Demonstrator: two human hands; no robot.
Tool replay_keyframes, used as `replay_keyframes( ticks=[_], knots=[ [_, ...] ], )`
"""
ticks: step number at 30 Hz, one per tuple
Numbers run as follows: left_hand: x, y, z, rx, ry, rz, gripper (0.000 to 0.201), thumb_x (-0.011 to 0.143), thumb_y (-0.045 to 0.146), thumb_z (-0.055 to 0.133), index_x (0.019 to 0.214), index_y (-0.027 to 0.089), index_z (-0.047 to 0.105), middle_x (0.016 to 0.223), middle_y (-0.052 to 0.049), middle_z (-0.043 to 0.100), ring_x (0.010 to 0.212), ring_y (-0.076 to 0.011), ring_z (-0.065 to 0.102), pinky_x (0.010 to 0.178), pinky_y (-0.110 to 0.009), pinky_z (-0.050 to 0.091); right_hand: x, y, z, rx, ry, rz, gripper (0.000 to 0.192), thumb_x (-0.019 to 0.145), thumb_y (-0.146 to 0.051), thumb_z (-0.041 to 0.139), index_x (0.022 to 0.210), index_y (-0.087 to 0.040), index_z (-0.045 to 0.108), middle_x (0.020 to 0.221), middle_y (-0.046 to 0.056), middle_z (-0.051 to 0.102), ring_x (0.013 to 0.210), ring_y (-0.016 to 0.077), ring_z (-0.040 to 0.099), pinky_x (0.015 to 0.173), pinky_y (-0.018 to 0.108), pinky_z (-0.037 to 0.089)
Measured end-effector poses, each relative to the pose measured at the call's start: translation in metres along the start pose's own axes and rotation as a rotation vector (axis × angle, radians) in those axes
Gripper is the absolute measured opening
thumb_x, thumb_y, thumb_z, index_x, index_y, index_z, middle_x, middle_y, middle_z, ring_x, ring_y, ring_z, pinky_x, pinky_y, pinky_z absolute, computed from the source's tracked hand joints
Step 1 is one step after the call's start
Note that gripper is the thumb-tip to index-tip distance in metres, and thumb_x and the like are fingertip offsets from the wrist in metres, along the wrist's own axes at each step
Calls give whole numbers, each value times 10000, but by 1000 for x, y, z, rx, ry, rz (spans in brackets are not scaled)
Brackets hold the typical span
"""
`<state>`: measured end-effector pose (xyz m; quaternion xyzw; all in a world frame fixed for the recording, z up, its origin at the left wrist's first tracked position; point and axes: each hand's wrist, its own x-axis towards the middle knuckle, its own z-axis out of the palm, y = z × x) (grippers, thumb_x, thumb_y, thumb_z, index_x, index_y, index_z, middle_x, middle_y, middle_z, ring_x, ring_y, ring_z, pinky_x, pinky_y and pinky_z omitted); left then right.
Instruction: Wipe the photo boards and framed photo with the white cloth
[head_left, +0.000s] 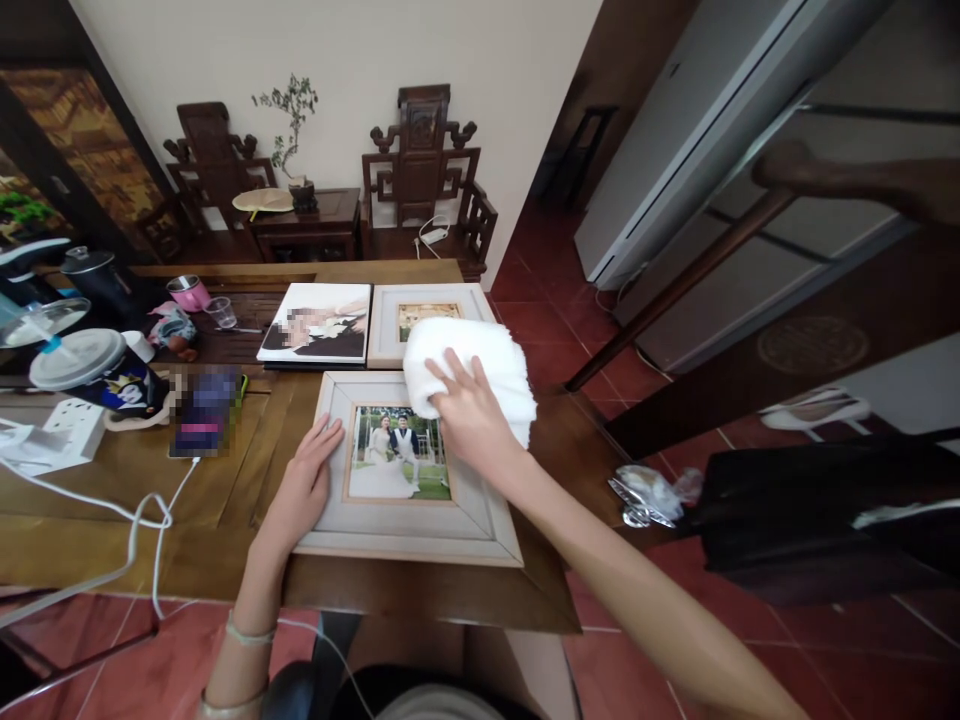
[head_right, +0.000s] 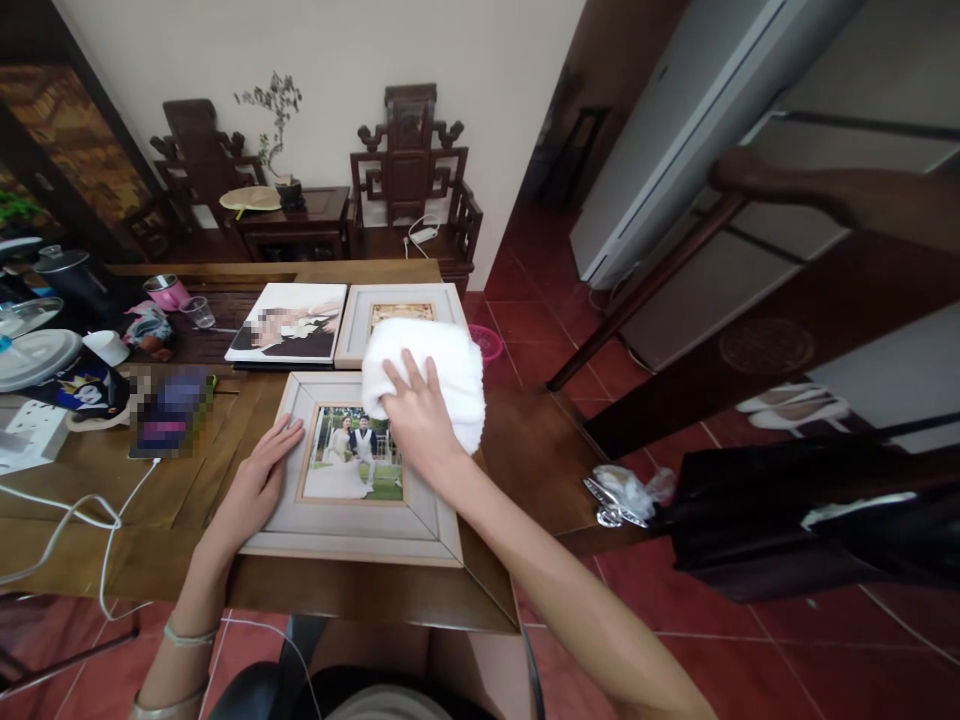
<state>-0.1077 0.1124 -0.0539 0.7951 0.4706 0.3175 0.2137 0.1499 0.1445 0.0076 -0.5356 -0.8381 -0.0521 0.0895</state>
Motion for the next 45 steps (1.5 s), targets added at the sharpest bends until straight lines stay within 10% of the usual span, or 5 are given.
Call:
replay_keyframes(
  ticks=[6, 16, 27, 38, 45],
  knots=[
    [0, -2, 1, -1, 13, 3, 471, 910, 107, 332, 1339, 171, 516, 1408, -90, 497, 1408, -206, 295, 1157, -491, 262, -17, -17, 27, -109, -75, -13, 282, 767, -8, 500, 881, -116, 735, 1379, 157, 524, 1285, 338, 459, 1099, 482, 338],
    [-1, -3, 3, 15, 3, -10, 481, 901, 93, 324, 1341, 147, 511, 1414, -109, 487, 1406, -212, 297, 1154, -496, 270, -114, -67, -30, 187, -337, -267, 286, 705, -79, 568, 923, -144, 741, 1336, 143, 569, 1283, 319, 476, 1109, 422, 366],
    [-1, -3, 0, -10, -22, 15, 495, 906, 80, 314, 1356, 174, 494, 1429, -101, 469, 1418, -215, 268, 1156, -523, 249, 7, -16, 26, 102, -73, -51, 394, 716, 76, 464, 989, -69, 707, 1526, 177, 285, 1411, 410, 186, 1141, 608, 165],
    [-1, -3, 2, 9, -12, 11, 488, 914, 86, 316, 1370, 161, 475, 1429, -105, 467, 1416, -203, 274, 1162, -493, 257, -84, -81, -35, 232, -565, -388, 310, 758, -163, 634, 1052, -94, 701, 1502, 217, 310, 1351, 486, 278, 1066, 625, 303],
    [-1, -4, 2, 11, -22, 1, 487, 913, 90, 312, 1365, 149, 482, 1428, -107, 469, 1415, -202, 274, 1162, -487, 258, -31, -77, 2, 207, -419, -295, 299, 785, -95, 559, 1048, -85, 702, 1541, 198, 225, 1391, 481, 141, 1109, 634, 193]
  ],
)
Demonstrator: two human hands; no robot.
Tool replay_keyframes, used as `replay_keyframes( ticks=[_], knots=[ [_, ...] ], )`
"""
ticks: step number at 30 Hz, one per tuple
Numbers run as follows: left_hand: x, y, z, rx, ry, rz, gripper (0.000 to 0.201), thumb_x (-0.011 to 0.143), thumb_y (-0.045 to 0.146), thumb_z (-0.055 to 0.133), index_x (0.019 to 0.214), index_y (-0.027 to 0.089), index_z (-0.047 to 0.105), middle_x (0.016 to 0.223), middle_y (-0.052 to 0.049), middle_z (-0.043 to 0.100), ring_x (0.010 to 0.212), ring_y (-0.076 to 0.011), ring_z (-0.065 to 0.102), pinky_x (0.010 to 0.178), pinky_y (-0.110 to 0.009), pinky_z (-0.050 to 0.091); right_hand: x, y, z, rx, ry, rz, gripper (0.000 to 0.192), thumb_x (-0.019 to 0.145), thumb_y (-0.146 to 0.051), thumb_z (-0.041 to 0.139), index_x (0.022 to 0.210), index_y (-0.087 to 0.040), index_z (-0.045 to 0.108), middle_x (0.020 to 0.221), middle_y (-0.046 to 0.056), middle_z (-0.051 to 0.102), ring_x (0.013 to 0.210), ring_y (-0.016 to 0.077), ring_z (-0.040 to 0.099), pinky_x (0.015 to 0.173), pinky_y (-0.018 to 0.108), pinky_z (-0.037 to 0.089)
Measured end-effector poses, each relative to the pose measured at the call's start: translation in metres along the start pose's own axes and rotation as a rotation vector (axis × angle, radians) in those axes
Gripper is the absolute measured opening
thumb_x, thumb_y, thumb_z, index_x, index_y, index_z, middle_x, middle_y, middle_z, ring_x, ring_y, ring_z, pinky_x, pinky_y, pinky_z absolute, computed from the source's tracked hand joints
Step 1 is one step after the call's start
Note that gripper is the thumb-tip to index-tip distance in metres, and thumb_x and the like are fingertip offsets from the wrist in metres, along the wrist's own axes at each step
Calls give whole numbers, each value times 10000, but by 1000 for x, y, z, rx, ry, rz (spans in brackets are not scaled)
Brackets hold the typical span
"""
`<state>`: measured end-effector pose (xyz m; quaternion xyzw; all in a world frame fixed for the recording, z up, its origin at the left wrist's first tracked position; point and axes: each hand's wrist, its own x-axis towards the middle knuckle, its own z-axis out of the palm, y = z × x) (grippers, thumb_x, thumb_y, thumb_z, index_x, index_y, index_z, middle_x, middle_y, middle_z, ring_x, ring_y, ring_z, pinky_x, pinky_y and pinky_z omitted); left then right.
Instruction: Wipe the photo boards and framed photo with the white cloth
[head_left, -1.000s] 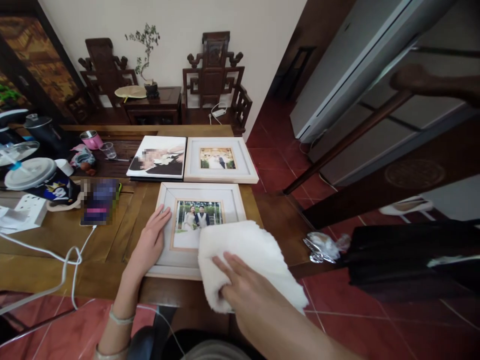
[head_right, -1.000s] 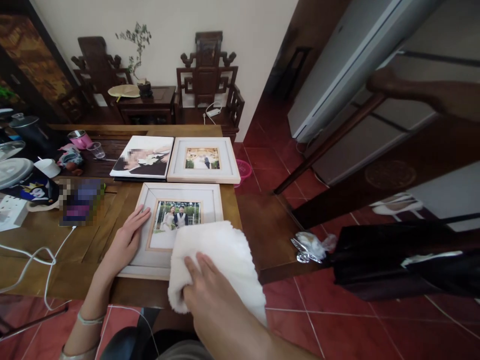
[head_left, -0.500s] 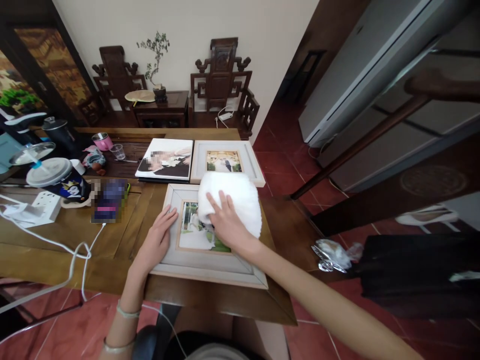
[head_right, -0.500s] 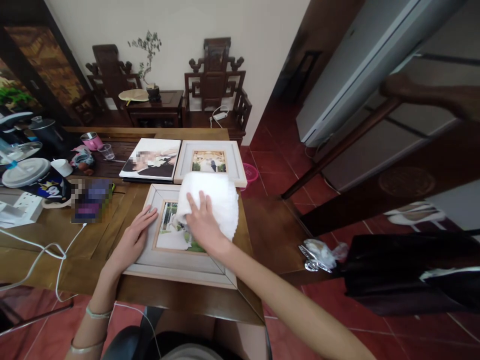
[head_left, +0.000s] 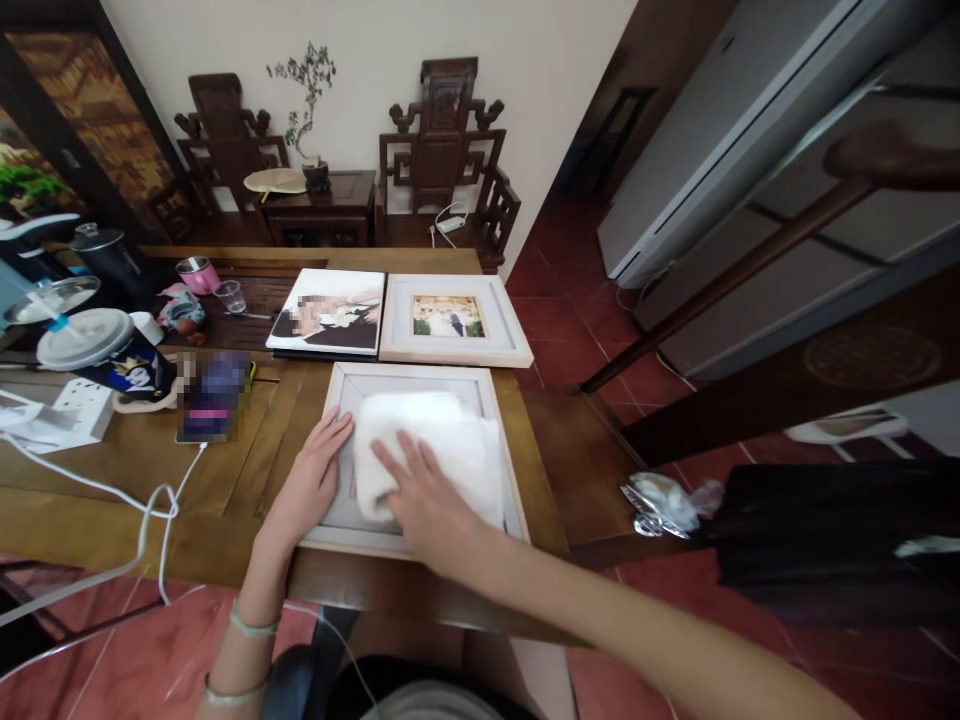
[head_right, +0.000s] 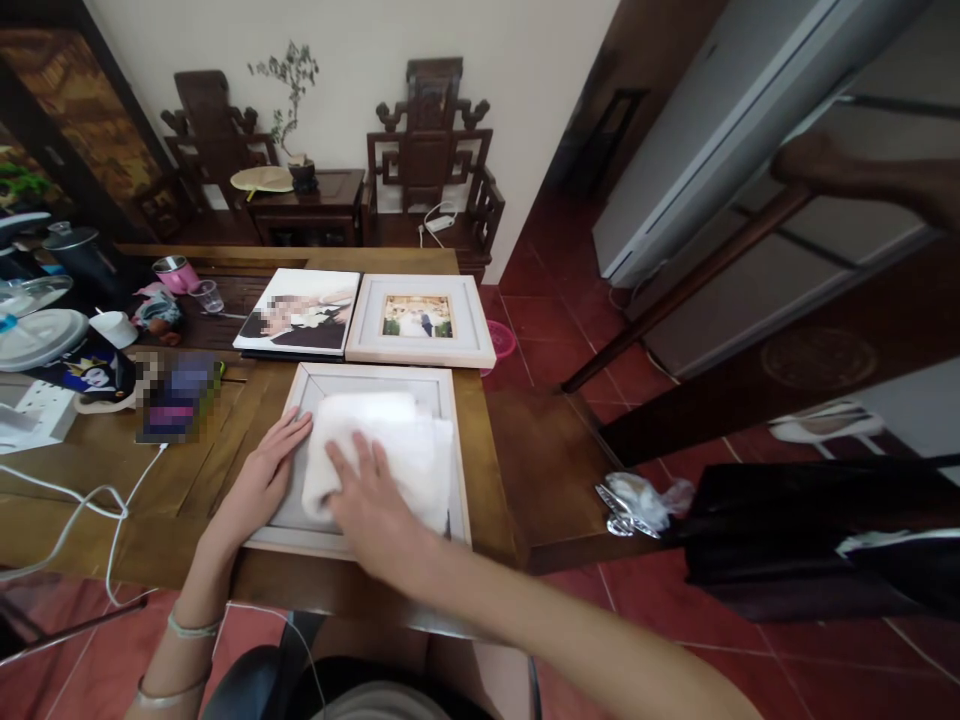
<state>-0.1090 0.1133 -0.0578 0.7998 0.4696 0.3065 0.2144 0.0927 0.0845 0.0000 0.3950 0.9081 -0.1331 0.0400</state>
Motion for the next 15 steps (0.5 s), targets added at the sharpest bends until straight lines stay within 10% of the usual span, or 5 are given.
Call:
replay_keyframes(
  ticks=[7, 15],
  knots=[
    [1, 4, -1, -27, 16, -19, 469, 935, 127, 309, 1372, 173, 473, 1430, -105, 467, 1409, -206, 290, 1164, -493, 243, 61, 36, -3, -110, 248, 125, 337, 915, -88, 387, 1045, -89, 698, 1554, 153, 218, 1421, 424, 91, 1116, 654, 99],
    [0, 4, -1, -26, 20, -75, 451, 967, 209, 299, 1401, 179, 423, 1467, -103, 416, 1412, -196, 283, 1168, -445, 239, -13, -21, -12, -17, -102, -168, 304, 721, -149, 668, 1015, -93, 720, 1513, 202, 299, 1374, 482, 218, 1080, 664, 238]
  ],
)
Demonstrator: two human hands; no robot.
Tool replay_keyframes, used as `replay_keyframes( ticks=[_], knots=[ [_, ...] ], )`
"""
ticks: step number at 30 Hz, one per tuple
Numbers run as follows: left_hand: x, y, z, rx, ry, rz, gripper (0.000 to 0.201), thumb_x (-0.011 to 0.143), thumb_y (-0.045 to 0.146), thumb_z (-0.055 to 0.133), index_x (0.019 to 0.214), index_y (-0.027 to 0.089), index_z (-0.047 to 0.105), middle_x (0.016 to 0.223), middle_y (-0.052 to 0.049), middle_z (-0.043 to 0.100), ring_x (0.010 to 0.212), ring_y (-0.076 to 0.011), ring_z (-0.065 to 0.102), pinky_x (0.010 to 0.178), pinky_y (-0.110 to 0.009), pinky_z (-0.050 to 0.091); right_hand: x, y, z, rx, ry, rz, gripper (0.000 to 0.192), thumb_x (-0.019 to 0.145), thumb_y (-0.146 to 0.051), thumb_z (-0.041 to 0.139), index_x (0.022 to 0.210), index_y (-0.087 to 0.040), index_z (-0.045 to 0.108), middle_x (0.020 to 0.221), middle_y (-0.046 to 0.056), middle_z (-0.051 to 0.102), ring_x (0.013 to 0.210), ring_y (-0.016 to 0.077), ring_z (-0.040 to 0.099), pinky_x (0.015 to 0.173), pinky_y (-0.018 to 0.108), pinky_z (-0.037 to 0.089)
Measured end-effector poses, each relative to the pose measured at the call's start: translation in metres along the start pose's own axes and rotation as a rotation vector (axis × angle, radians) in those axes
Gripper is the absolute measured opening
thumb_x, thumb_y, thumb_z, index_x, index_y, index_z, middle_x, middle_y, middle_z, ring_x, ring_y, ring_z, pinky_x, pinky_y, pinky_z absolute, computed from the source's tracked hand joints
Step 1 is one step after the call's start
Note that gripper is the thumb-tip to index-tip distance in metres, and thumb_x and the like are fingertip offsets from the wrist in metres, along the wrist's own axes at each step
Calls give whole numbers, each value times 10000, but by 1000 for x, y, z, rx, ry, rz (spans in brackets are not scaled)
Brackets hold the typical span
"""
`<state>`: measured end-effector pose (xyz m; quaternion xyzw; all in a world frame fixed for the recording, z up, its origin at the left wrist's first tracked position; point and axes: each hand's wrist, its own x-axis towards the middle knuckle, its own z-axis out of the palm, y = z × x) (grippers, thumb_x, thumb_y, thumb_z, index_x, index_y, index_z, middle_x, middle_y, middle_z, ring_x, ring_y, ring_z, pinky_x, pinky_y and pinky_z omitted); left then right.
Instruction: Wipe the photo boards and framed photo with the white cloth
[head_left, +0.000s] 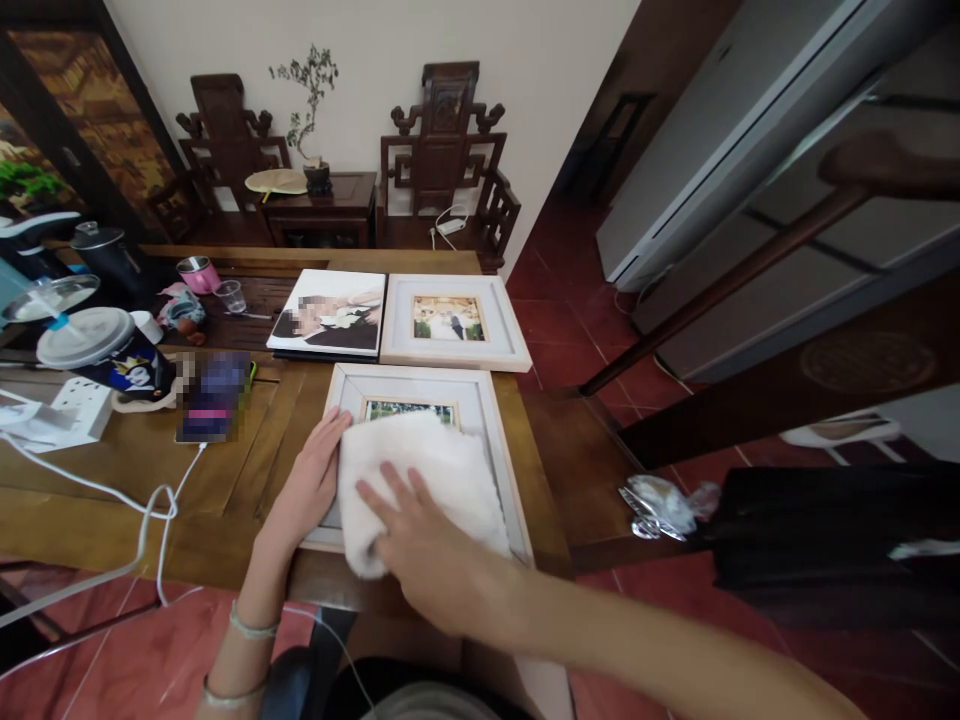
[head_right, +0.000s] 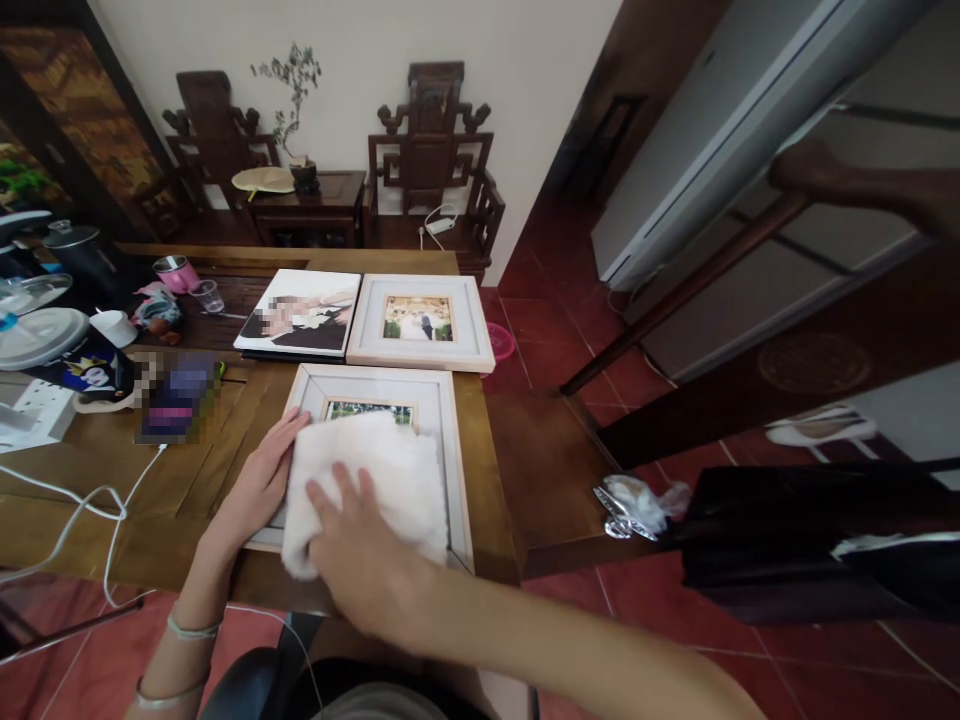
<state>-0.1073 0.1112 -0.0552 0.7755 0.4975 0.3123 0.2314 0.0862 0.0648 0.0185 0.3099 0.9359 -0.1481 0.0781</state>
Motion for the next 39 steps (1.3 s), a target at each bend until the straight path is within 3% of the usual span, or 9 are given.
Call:
replay_keyframes(
  ticks=[2, 5, 11, 14, 19, 25, 29, 35, 39],
  knots=[
    [0, 1, -1, 2, -22, -6, 461, 965, 214, 299, 1410, 168, 407, 1478, -107, 399, 1420, -200, 262, 1172, -441, 226, -12, -8, -3, 68, -42, -53, 281, 745, -126, 617, 1002, -105, 727, 1502, 168, 340, 1377, 452, 244, 1092, 635, 259],
    [0, 2, 0, -3, -21, -15, 460, 975, 248, 289, 1411, 151, 402, 1487, -117, 383, 1419, -205, 263, 1173, -431, 221, -4, 1, -5, 95, -12, 8, 328, 763, -66, 541, 1036, -112, 717, 1499, 134, 362, 1384, 421, 249, 1107, 599, 270],
    [-1, 4, 0, -16, 6, -40, 497, 994, 336, 307, 1472, 199, 287, 1527, -85, 316, 1413, -210, 279, 1175, -413, 211, 59, 53, -3, -154, 323, 267, 324, 871, -85, 432, 1056, -133, 694, 1512, 127, 348, 1406, 403, 210, 1099, 680, 145],
    [-1, 6, -1, -42, 19, -25, 537, 999, 352, 310, 1504, 228, 180, 1564, -69, 227, 1433, -203, 223, 1181, -398, 179, 84, 70, -9, -191, 380, 206, 318, 867, -90, 436, 1074, -115, 676, 1505, 132, 362, 1420, 393, 167, 1113, 661, 123],
    [-3, 7, -1, -71, 55, -38, 590, 999, 384, 309, 1518, 213, 88, 1591, -71, 103, 1456, -201, 119, 1191, -391, 111, 100, 80, -16, -170, 329, 144, 332, 824, -74, 475, 1109, -90, 644, 1515, 137, 341, 1424, 395, 138, 1124, 628, 128],
    [-3, 8, -1, -199, 117, -27, 581, 999, 454, 240, 1517, 217, 127, 1584, -61, 146, 1450, -213, 151, 1193, -388, 127, 79, 58, -12, -142, 300, 142, 309, 845, -83, 454, 1068, -91, 668, 1480, 183, 382, 1398, 389, 238, 1103, 608, 211],
    [-2, 10, -3, -267, 123, -13, 620, 983, 524, 172, 1519, 213, 132, 1588, -50, 124, 1453, -222, 135, 1198, -382, 110, 56, 29, -9, -77, 200, 61, 301, 840, -102, 471, 1038, -80, 696, 1461, 227, 386, 1368, 416, 296, 1072, 611, 267],
    [-1, 11, -3, -178, 58, -19, 622, 979, 537, 144, 1510, 215, 182, 1574, -60, 194, 1447, -232, 173, 1192, -433, 113, 14, -13, 0, 36, 114, -117, 288, 747, -162, 606, 995, -69, 721, 1449, 255, 391, 1365, 456, 274, 1096, 598, 244],
    [0, 10, 2, -25, -39, -55, 533, 1000, 456, 217, 1468, 219, 307, 1543, -69, 283, 1446, -229, 179, 1175, -483, 151, -11, -18, 0, 80, 15, -71, 295, 748, -120, 577, 999, -67, 724, 1440, 236, 413, 1373, 427, 282, 1109, 583, 249]
  ],
)
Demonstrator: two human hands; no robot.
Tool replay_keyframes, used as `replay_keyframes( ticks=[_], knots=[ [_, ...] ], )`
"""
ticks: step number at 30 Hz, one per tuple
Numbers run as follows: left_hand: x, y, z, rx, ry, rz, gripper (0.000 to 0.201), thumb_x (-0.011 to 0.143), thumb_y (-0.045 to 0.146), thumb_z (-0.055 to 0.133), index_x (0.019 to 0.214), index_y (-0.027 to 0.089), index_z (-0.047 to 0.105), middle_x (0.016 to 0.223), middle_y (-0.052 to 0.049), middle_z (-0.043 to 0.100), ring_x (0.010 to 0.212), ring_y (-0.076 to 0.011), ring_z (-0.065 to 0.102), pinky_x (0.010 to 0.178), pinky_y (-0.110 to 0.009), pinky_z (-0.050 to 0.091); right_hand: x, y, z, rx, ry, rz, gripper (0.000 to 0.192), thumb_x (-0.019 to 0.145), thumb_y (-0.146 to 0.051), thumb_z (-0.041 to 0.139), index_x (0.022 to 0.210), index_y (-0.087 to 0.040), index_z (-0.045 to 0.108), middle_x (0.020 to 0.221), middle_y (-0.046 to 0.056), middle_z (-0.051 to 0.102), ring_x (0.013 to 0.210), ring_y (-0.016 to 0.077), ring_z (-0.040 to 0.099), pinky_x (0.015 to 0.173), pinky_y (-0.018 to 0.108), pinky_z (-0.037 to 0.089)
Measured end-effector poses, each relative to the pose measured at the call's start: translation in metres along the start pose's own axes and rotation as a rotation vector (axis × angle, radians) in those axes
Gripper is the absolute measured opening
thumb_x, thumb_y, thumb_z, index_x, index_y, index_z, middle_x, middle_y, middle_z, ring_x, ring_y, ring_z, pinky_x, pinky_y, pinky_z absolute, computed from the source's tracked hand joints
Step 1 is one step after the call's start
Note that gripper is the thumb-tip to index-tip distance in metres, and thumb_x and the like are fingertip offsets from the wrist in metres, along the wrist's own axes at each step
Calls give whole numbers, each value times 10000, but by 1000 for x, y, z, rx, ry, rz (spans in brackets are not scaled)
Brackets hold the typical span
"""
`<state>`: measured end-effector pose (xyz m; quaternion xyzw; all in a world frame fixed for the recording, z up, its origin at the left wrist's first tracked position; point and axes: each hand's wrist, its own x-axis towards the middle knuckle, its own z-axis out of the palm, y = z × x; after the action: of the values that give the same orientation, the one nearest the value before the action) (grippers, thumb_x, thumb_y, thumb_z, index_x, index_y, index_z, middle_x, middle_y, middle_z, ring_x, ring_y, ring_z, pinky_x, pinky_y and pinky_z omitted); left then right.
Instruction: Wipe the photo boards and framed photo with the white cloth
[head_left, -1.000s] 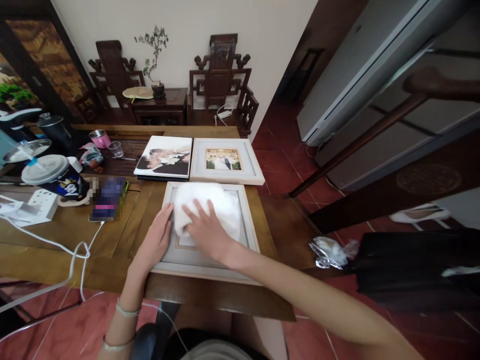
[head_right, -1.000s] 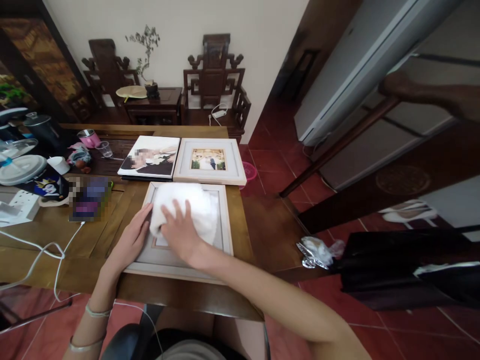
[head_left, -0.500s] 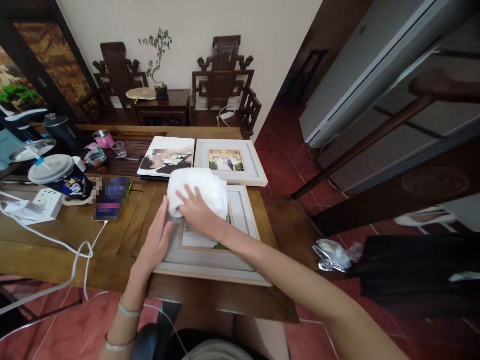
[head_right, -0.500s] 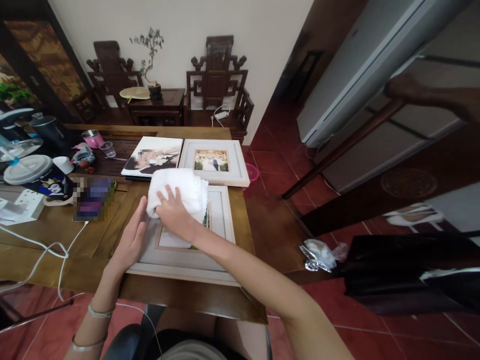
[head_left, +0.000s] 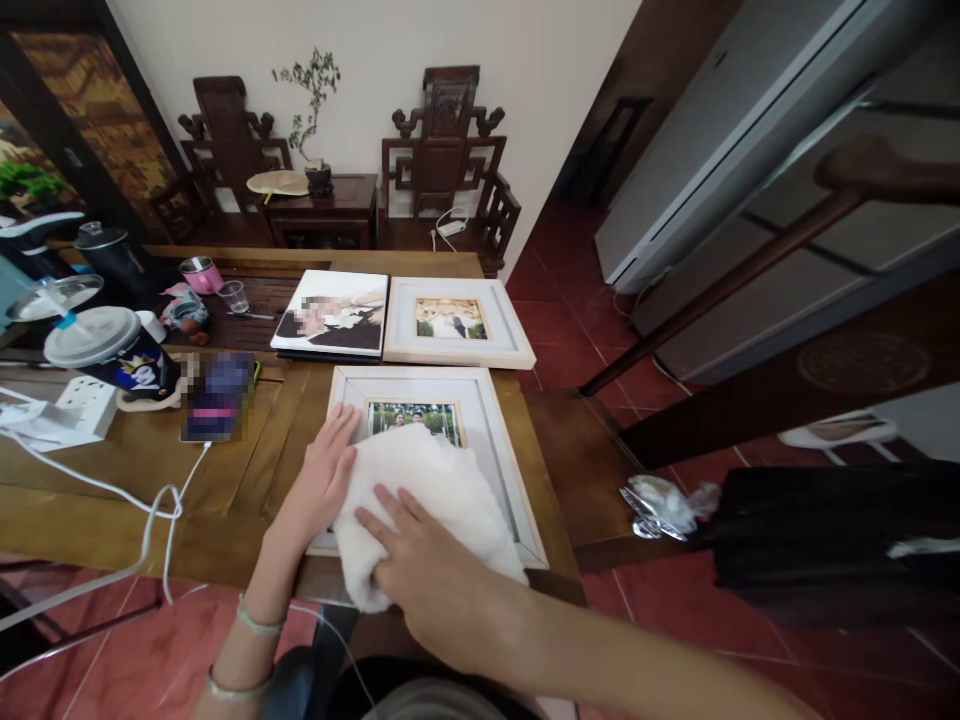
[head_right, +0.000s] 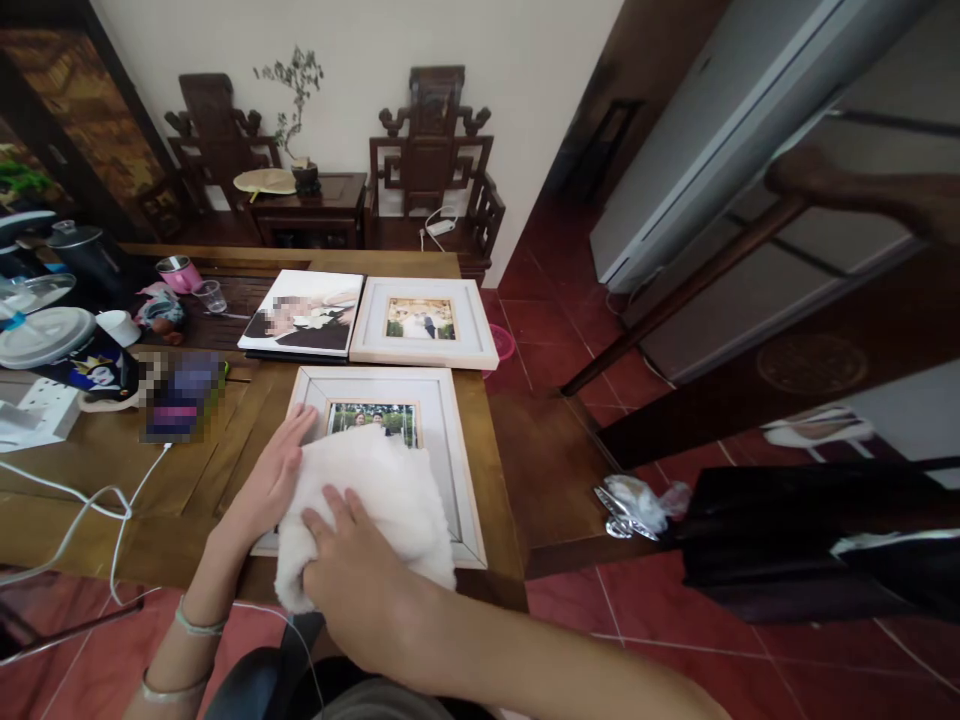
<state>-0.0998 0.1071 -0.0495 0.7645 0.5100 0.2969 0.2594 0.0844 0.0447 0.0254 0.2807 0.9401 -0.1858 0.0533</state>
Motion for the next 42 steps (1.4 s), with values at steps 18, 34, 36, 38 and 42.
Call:
replay_keyframes(
  ticks=[18, 34, 36, 38, 42],
  knots=[
    [-4, 1, 1, -14, 111, 17, 509, 998, 390, 294, 1477, 218, 278, 1536, -80, 299, 1420, -205, 263, 1177, -403, 208, 20, 22, 10, -37, 154, 118, 278, 813, -136, 520, 1007, -112, 718, 1507, 134, 354, 1411, 372, 220, 1142, 547, 209],
    [0, -8, 4, 115, 152, 117, 509, 907, 128, 345, 1412, 172, 397, 1452, -115, 436, 1368, -215, 375, 1143, -423, 303, 55, 116, -22, -254, 266, 407, 337, 737, -10, 541, 975, -165, 722, 1492, 57, 394, 1427, 323, 206, 1143, 584, 165],
    [0, -10, 5, 100, 160, 120, 524, 883, 99, 352, 1396, 178, 421, 1447, -107, 445, 1367, -217, 377, 1143, -430, 303, 30, 127, -26, -240, 243, 470, 356, 705, 20, 516, 932, -151, 731, 1456, 71, 448, 1406, 336, 263, 1121, 600, 211],
    [0, -10, 5, 89, 156, 128, 530, 865, 81, 355, 1380, 173, 443, 1446, -109, 446, 1374, -222, 364, 1145, -440, 298, 5, 134, -27, -244, 240, 523, 371, 698, 41, 482, 914, -127, 731, 1424, 99, 484, 1386, 349, 304, 1095, 604, 260],
    [1, -9, 5, 80, 136, 143, 537, 841, 50, 347, 1352, 152, 473, 1426, -120, 466, 1391, -224, 332, 1151, -457, 282, -35, 117, -19, -245, 217, 536, 385, 687, 55, 462, 911, -102, 733, 1405, 131, 500, 1379, 357, 312, 1101, 552, 289]
  ],
)
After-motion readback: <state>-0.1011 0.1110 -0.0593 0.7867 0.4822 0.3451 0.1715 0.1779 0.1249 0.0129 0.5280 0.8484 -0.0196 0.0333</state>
